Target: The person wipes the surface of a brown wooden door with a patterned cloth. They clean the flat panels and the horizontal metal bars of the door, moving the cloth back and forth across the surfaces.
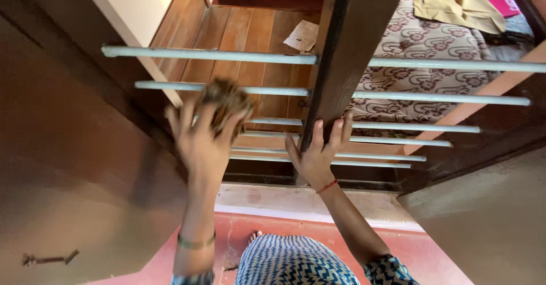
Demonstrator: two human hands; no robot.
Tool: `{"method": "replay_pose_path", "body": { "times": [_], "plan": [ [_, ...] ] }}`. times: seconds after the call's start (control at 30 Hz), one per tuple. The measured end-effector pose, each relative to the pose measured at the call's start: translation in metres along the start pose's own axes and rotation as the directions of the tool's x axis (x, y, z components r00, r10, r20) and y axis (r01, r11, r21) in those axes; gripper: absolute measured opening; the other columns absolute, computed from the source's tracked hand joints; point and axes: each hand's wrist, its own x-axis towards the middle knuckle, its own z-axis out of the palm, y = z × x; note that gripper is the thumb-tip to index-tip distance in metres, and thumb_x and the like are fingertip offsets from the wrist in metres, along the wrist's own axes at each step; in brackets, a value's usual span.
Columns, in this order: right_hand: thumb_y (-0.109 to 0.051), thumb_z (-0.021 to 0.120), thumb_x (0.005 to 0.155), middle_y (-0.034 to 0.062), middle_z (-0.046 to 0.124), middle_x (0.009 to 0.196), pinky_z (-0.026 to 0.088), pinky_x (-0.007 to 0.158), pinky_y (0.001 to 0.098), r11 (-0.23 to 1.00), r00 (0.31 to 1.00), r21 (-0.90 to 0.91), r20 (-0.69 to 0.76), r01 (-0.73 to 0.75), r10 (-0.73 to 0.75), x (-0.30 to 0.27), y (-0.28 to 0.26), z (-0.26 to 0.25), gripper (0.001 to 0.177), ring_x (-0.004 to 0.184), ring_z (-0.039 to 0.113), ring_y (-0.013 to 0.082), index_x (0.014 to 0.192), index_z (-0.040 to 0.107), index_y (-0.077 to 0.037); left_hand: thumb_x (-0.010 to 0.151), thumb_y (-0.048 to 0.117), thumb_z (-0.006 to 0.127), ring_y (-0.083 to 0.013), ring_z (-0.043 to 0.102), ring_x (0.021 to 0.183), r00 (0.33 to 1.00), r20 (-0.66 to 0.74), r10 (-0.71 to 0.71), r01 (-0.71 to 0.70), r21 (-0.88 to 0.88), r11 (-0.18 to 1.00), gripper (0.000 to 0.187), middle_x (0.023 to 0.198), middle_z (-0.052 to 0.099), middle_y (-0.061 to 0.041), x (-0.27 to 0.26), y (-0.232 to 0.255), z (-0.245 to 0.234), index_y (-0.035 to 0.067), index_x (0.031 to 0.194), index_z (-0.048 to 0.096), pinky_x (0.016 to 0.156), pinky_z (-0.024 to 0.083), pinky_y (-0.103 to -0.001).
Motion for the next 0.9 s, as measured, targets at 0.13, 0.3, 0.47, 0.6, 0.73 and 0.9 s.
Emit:
{"method": "replay_pose_path", "body": {
  "times": [0.13,0.3,0.47,0.6,0.73,0.9],
  "plan": [
    [-0.001,0.073,0.094,0.0156,0.001,0.174,0.042,0.111,0.0635,1.000,0.999,0.008,-0.036,-0.016,0.016,-0.010,0.004,0.016,0.093,0.145,0.036,0.0553,0.167,0.017,-0.013,0.093,0.032,0.076,-0.0399,0.060,0.103,0.977,0.159,-0.145,0.178,-0.218,0.960,0.040,0.133,0.048,-0.025,0.035,0.011,0.058,0.003,0.114,0.057,0.087,0.055,-0.050],
    [-0.002,0.073,0.092,0.0170,0.001,0.173,0.043,0.112,0.0647,1.000,0.999,-0.019,-0.036,0.006,-0.007,-0.018,0.012,0.022,0.095,0.145,0.035,0.0579,0.167,0.016,-0.013,0.092,0.006,0.074,-0.0361,0.064,0.110,0.979,0.041,0.198,-0.186,-0.209,0.960,0.043,0.120,0.064,-0.021,0.013,0.019,0.099,0.002,0.130,0.055,0.103,0.048,-0.056],
    [-0.014,0.080,0.089,0.0175,0.002,0.171,0.041,0.110,0.0663,1.000,1.000,-0.005,-0.011,0.000,0.000,-0.026,0.013,0.023,0.100,0.143,0.034,0.0584,0.167,0.017,-0.013,0.093,-0.003,0.064,-0.0376,0.063,0.125,0.919,-0.056,0.390,-0.380,-0.389,0.839,0.046,0.135,0.064,-0.020,-0.004,0.039,0.109,0.005,0.136,0.050,0.110,0.048,-0.055],
    [-0.015,0.081,0.088,0.0165,0.002,0.171,0.041,0.111,0.0674,1.000,1.000,-0.004,0.018,0.009,-0.008,-0.029,0.015,0.019,0.101,0.142,0.033,0.0590,0.166,0.017,-0.013,0.093,0.000,0.067,-0.0330,0.062,0.120,0.908,0.013,0.419,-0.409,-0.194,0.892,0.048,0.128,0.064,-0.015,-0.004,0.034,0.104,0.015,0.138,0.058,0.107,0.044,-0.051],
    [-0.007,0.077,0.095,0.0139,0.000,0.174,0.044,0.114,0.0641,0.999,1.000,-0.027,0.011,0.021,-0.021,-0.028,0.017,0.020,0.095,0.146,0.034,0.0581,0.168,0.016,-0.015,0.082,0.022,0.079,-0.0332,0.056,0.121,0.940,0.083,0.332,-0.339,0.094,0.936,0.051,0.117,0.066,-0.011,0.001,-0.003,0.065,0.019,0.130,0.063,0.099,0.035,-0.055],
    [-0.006,0.073,0.094,0.0115,-0.001,0.174,0.045,0.113,0.0633,1.000,0.999,0.018,-0.023,0.026,-0.026,-0.029,0.019,0.025,0.095,0.145,0.032,0.0556,0.168,0.015,-0.017,0.089,0.009,0.076,-0.0297,0.057,0.127,0.983,0.021,0.183,-0.178,0.374,0.910,0.048,0.128,0.070,-0.003,0.006,-0.039,0.007,0.015,0.135,0.064,0.109,0.032,-0.048]
  ]
}}
